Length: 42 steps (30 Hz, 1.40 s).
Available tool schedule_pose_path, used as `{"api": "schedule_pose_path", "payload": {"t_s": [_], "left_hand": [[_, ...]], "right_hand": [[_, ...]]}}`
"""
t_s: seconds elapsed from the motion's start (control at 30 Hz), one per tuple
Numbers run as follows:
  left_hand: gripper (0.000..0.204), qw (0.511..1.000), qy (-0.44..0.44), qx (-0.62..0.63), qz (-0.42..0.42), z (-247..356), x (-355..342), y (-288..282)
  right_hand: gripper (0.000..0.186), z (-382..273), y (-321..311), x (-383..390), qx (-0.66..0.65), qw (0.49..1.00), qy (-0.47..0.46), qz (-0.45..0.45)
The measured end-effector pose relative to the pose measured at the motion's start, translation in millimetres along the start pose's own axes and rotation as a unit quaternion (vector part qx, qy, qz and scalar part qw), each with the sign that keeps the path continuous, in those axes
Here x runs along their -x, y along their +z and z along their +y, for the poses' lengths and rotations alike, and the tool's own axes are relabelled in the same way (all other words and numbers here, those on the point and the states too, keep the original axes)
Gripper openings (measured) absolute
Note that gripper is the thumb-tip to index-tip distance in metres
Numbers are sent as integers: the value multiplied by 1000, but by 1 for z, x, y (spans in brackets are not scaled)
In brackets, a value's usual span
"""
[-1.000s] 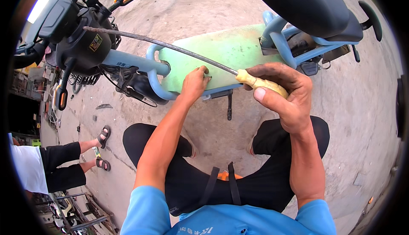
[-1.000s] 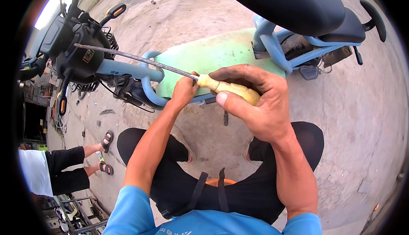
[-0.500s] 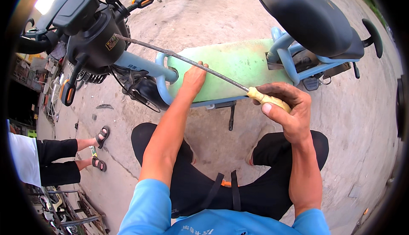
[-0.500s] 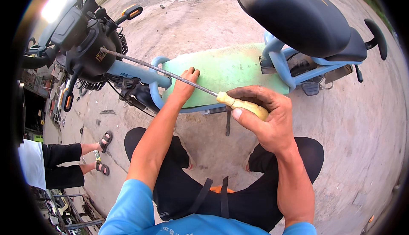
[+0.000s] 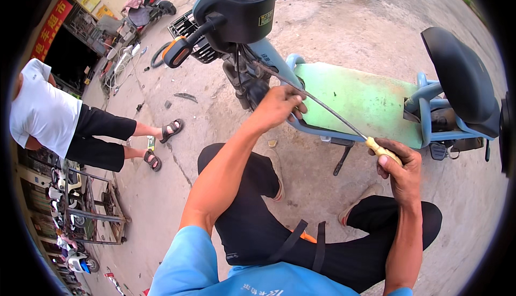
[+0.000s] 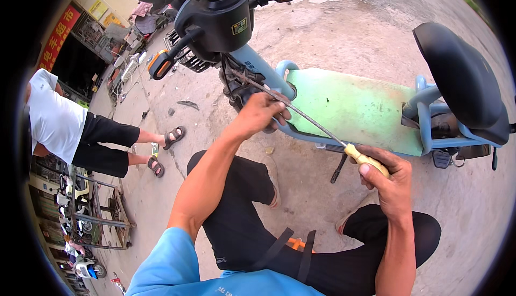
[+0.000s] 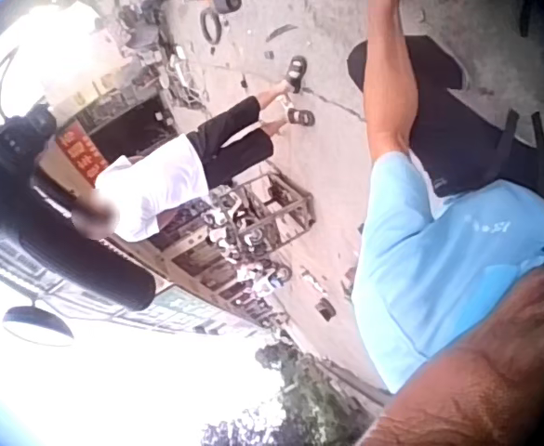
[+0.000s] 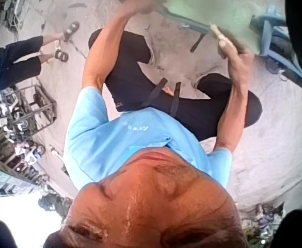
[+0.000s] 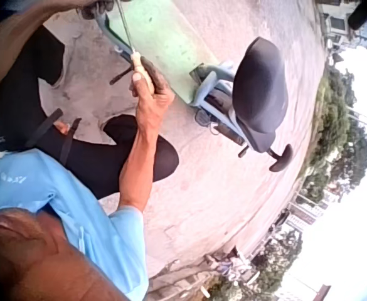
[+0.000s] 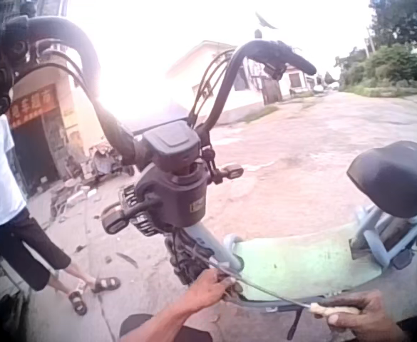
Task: The person uses a screwdriver to remove screws from the front housing of an electric scooter. They then detach the front cover and headlight assembly, exposing the internal wiring. The person proceeds to adjust the wires and components within the handlebar area.
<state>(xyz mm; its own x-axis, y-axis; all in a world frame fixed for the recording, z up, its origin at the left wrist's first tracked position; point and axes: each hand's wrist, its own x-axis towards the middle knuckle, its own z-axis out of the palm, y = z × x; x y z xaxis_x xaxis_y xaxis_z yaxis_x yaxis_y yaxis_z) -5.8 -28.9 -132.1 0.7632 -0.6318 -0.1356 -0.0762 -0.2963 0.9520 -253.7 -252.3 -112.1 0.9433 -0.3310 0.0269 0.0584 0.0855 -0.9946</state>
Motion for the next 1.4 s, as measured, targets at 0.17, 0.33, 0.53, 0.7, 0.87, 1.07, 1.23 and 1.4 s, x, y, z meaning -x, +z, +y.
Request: {"api": "schedule_pose_path", "payload": {"t_s": [0.17, 0.33, 0.53, 0.7, 0.87, 1.07, 1.23, 1.4], "left_hand": [[21, 933, 132, 178, 282, 3, 12, -49], [24, 878, 177, 213, 390, -4, -7, -86], [18, 866, 146, 359, 317, -4, -16, -101], [21, 855, 133, 391, 312, -3, -19, -104], [29, 861, 158, 349, 335, 0, -19, -101], [40, 889, 179, 321, 274, 2, -16, -106], [42, 891, 187, 326, 254, 5, -17, -109], [43, 885, 192, 319, 279, 3, -21, -110]], "right_hand": [[31, 14, 36, -19, -34, 999, 14, -1], [32, 14, 67, -38, -56, 998, 26, -3], [33, 28, 86, -54, -70, 997, 36, -17], [33, 35, 93, -58, -51, 998, 37, -17], [33, 47, 102, -57, -166, 983, 75, -11], [35, 48, 102, -54, -251, 960, 125, -10], [36, 46, 103, -54, -218, 968, 124, -12], [34, 48, 104, -56, -256, 957, 138, -5]]}}
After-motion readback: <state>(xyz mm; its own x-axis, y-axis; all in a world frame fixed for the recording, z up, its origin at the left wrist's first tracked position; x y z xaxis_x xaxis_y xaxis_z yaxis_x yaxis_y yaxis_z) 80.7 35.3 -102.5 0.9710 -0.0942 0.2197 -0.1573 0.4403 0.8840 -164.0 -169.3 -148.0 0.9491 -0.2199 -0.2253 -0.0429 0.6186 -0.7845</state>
